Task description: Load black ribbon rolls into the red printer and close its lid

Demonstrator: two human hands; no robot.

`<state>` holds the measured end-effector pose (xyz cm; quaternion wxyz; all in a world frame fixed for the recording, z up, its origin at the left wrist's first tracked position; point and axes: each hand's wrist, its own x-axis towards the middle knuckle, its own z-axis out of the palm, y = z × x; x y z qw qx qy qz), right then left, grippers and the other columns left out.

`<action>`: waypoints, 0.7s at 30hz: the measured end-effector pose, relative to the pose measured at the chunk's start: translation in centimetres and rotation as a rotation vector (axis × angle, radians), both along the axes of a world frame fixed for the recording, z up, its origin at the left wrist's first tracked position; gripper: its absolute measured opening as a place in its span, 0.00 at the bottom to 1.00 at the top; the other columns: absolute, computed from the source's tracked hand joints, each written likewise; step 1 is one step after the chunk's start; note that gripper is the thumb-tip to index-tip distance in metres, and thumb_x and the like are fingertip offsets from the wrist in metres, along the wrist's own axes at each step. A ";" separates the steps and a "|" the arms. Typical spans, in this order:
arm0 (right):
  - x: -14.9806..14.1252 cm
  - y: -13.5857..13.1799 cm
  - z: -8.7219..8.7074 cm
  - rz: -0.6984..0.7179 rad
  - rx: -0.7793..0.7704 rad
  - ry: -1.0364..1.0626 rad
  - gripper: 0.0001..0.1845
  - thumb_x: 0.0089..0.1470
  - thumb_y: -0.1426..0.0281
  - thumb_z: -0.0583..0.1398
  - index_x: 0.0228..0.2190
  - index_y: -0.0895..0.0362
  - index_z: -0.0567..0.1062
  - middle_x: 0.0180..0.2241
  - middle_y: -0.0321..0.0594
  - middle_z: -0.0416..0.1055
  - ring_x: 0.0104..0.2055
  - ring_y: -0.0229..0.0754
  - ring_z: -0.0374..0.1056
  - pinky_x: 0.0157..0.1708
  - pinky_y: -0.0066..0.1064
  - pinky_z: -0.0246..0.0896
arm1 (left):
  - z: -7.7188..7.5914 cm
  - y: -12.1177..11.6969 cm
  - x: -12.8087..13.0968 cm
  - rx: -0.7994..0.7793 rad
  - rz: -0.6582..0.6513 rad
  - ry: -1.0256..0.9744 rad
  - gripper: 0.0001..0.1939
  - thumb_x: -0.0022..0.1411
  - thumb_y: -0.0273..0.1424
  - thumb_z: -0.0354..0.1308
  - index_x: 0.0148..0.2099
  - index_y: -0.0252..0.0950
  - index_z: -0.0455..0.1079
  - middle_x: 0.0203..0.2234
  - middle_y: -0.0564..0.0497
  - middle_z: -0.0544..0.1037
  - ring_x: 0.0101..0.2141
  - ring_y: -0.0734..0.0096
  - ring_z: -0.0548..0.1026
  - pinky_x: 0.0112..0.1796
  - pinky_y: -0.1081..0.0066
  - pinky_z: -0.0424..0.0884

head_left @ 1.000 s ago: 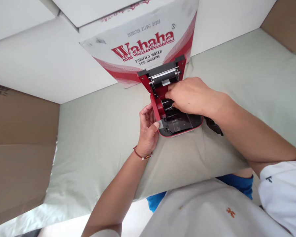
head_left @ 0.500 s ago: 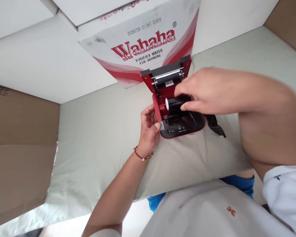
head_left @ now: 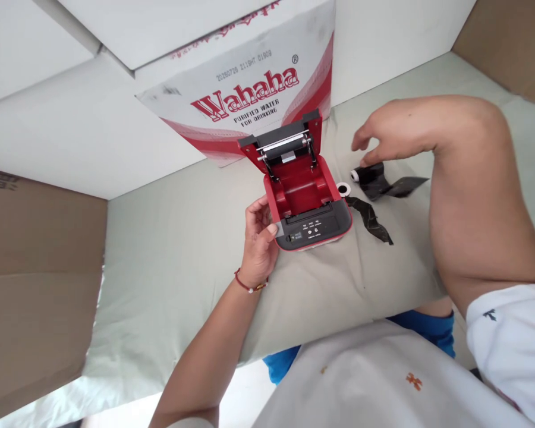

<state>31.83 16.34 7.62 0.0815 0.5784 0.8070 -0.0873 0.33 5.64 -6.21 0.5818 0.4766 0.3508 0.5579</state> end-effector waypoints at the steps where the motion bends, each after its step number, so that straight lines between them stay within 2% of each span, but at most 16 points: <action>1: -1.1 -0.3 0.2 0.052 -0.087 -0.032 0.22 0.60 0.58 0.67 0.50 0.58 0.85 0.47 0.44 0.84 0.43 0.47 0.78 0.40 0.36 0.62 | 0.0 0.0 0.0 -0.005 0.000 -0.005 0.29 0.59 0.50 0.74 0.58 0.49 0.71 0.60 0.51 0.72 0.58 0.63 0.74 0.58 0.63 0.73; 3: -3.4 -1.1 0.8 0.134 -0.259 -0.073 0.25 0.60 0.59 0.68 0.55 0.58 0.82 0.50 0.45 0.83 0.46 0.50 0.77 0.42 0.37 0.62 | 0.1 0.0 0.1 -0.008 0.007 -0.015 0.29 0.59 0.50 0.74 0.58 0.49 0.72 0.59 0.51 0.73 0.57 0.63 0.74 0.58 0.63 0.74; 5: -5.0 -1.8 1.3 0.171 -0.355 -0.066 0.23 0.59 0.60 0.68 0.52 0.59 0.82 0.48 0.45 0.82 0.45 0.48 0.76 0.42 0.36 0.61 | 0.1 0.0 0.1 -0.010 0.014 -0.026 0.29 0.58 0.50 0.74 0.57 0.49 0.73 0.59 0.51 0.73 0.56 0.63 0.75 0.57 0.64 0.74; 9: -5.2 -2.1 1.7 0.205 -0.447 -0.037 0.18 0.60 0.65 0.68 0.49 0.59 0.82 0.42 0.41 0.81 0.41 0.43 0.73 0.40 0.34 0.57 | 0.2 0.0 0.1 -0.023 0.012 -0.031 0.28 0.58 0.49 0.75 0.56 0.49 0.73 0.59 0.51 0.73 0.56 0.63 0.75 0.57 0.62 0.75; 14: -4.0 -1.9 1.5 0.229 -0.489 0.028 0.17 0.55 0.70 0.71 0.47 0.57 0.83 0.40 0.35 0.81 0.41 0.42 0.72 0.41 0.34 0.57 | 0.4 -0.1 0.0 -0.027 -0.009 -0.018 0.29 0.58 0.50 0.75 0.57 0.49 0.72 0.59 0.51 0.73 0.59 0.62 0.73 0.61 0.60 0.72; 18: -5.3 -2.2 0.6 0.227 -0.524 0.073 0.16 0.47 0.68 0.76 0.40 0.53 0.85 0.34 0.35 0.81 0.38 0.44 0.73 0.38 0.36 0.60 | 0.3 -0.1 -0.1 -0.021 -0.004 -0.004 0.29 0.59 0.50 0.74 0.57 0.49 0.71 0.59 0.50 0.73 0.59 0.61 0.73 0.61 0.59 0.72; 21: -6.5 -2.3 -0.3 0.192 -0.482 0.034 0.09 0.49 0.68 0.76 0.35 0.52 0.86 0.31 0.36 0.80 0.35 0.45 0.72 0.36 0.37 0.61 | 0.2 0.0 -0.1 -0.010 0.002 0.007 0.29 0.59 0.51 0.74 0.57 0.49 0.71 0.59 0.50 0.73 0.59 0.60 0.74 0.60 0.59 0.73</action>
